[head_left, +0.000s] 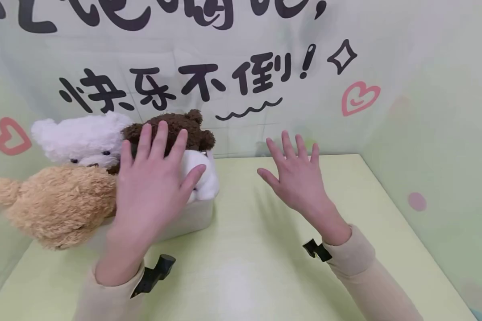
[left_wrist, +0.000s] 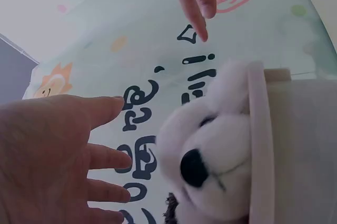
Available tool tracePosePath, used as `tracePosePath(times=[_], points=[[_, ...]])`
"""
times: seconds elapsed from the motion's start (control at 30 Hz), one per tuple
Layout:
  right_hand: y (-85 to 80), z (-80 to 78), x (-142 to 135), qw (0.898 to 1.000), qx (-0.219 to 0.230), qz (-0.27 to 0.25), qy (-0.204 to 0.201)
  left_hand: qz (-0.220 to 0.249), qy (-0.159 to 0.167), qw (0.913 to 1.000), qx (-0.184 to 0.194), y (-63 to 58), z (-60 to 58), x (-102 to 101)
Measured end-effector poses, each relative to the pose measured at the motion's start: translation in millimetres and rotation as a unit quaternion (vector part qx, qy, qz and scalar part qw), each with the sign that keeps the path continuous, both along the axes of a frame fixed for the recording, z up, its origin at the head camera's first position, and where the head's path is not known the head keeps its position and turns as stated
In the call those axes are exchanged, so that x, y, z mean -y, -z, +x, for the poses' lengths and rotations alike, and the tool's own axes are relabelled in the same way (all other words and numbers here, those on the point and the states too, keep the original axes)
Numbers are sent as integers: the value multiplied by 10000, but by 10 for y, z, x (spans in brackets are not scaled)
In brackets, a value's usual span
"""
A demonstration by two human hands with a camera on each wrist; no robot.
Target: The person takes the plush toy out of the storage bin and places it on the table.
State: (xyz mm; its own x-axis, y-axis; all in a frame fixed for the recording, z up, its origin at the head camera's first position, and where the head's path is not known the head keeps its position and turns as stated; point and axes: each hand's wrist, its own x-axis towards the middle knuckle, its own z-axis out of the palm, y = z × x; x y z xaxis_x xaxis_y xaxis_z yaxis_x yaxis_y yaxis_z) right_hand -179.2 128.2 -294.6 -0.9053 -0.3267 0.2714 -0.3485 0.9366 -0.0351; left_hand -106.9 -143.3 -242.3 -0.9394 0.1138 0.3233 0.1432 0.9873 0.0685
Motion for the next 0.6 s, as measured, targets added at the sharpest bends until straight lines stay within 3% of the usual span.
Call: tracePosePath(times=[0.1, 0.2, 0.3, 0.37, 0.47, 0.6], points=[[49, -15, 38, 9995, 8, -27, -303, -23, -138, 9999, 7, -73, 123, 121], [102, -49, 73, 9932, 35, -67, -1160, 94, -322, 9994, -37, -143, 269, 272], [172, -80, 122, 9745, 147, -166, -2233, 200, -503, 9984, -137, -179, 409, 463], [222, -91, 162, 9612, 278, -273, -2729, 233, -649, 9975, -180, -170, 489, 620], [282, -102, 229, 9533, 356, -351, -2980, 697, -561, 9914, -950, -44, 586, 895], [356, -136, 295, 9532, 415, -388, -2969, 1758, -327, 9637, -1984, 199, 676, 1251]])
